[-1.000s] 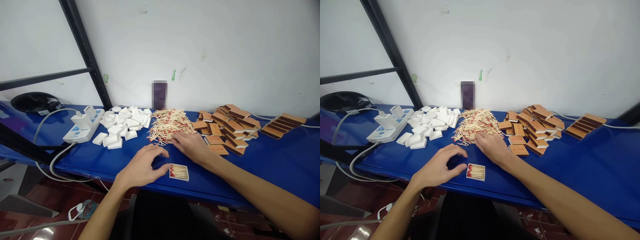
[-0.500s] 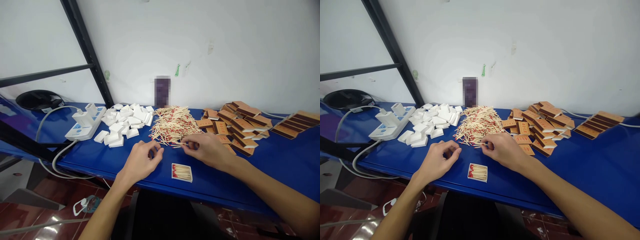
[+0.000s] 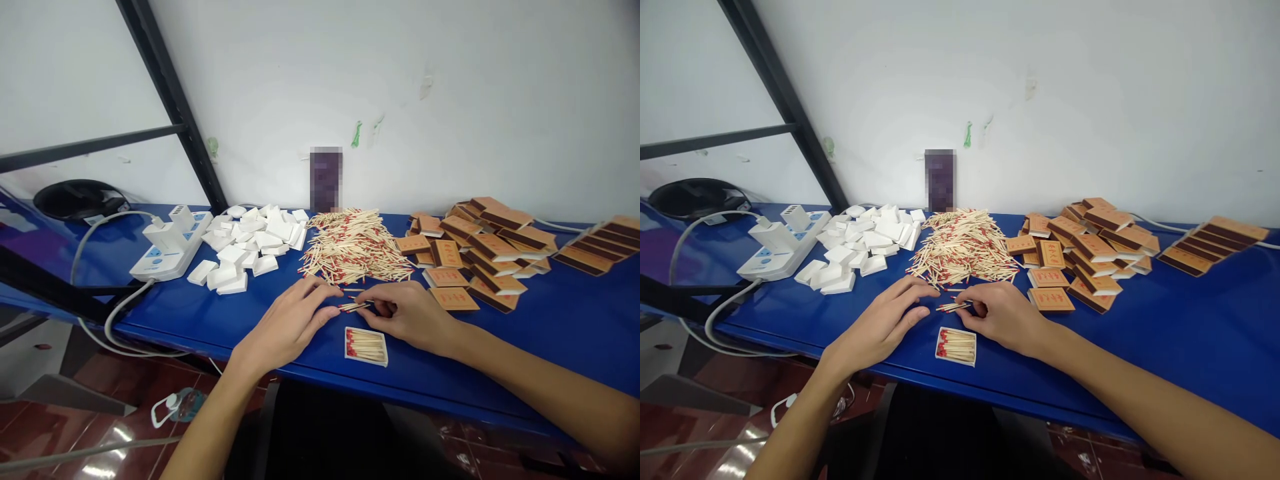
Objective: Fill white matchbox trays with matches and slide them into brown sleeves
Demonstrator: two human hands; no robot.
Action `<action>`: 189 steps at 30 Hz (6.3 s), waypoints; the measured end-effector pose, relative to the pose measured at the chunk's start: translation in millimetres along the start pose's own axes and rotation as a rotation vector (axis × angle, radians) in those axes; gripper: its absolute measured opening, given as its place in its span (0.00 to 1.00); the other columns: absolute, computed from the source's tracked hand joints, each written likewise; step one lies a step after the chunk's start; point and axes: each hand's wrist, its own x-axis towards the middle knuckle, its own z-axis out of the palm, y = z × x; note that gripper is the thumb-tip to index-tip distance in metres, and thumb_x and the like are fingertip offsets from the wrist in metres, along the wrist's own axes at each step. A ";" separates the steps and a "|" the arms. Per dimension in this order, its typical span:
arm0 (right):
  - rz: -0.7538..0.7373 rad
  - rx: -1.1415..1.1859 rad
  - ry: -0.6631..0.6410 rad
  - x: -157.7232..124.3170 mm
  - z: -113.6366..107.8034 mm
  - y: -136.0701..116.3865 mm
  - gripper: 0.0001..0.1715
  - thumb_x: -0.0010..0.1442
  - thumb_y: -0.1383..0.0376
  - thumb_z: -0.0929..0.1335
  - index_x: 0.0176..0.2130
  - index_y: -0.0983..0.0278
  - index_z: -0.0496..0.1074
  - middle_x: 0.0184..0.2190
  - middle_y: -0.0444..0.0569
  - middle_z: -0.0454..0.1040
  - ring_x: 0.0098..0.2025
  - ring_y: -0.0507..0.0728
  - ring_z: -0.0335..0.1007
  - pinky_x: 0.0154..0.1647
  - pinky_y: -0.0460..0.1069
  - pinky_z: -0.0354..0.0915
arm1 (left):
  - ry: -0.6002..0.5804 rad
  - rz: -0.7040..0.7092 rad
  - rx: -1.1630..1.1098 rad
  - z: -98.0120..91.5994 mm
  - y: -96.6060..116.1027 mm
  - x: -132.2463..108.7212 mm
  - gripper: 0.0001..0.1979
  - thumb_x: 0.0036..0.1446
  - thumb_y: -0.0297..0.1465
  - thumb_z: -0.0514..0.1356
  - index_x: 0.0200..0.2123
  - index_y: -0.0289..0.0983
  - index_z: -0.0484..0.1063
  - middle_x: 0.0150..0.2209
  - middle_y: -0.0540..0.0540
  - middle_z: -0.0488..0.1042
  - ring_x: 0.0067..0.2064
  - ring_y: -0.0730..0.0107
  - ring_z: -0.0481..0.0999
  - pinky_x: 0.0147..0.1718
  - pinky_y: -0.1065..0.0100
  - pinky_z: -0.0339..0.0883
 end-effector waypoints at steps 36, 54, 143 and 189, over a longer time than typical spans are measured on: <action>0.000 -0.122 -0.102 1.5 -14.8 -4.7 0.08 0.63 0.64 0.67 0.40 0.63 0.75 0.32 0.48 0.71 0.33 0.54 0.68 0.32 0.48 0.61 | 0.137 -0.019 0.184 7.6 1.8 -1.4 0.03 0.60 0.31 0.59 0.34 0.38 0.72 0.17 0.59 0.63 0.21 0.76 0.61 0.40 0.62 0.57; 0.003 -0.090 -0.122 6.1 -17.3 -2.2 0.05 0.58 0.71 0.67 0.32 0.63 0.73 0.30 0.46 0.72 0.33 0.54 0.67 0.34 0.49 0.62 | -0.013 -0.007 0.264 8.1 2.2 1.9 0.11 0.66 0.29 0.54 0.44 0.39 0.76 0.42 0.45 0.72 0.44 0.61 0.70 0.48 0.57 0.65; 0.075 -0.227 -0.126 8.9 -11.0 5.8 0.13 0.67 0.64 0.63 0.47 0.63 0.74 0.34 0.50 0.74 0.34 0.57 0.69 0.36 0.51 0.61 | -0.039 -0.162 0.319 12.9 -1.1 3.0 0.17 0.70 0.32 0.48 0.58 0.40 0.67 0.47 0.43 0.72 0.48 0.56 0.69 0.48 0.54 0.62; 0.083 -0.166 -0.138 8.8 -13.7 -1.6 0.05 0.62 0.67 0.65 0.35 0.63 0.72 0.26 0.43 0.69 0.26 0.52 0.61 0.29 0.48 0.55 | -0.089 -0.169 0.389 12.1 1.2 4.8 0.23 0.70 0.33 0.46 0.66 0.48 0.59 0.45 0.42 0.64 0.45 0.57 0.63 0.45 0.53 0.63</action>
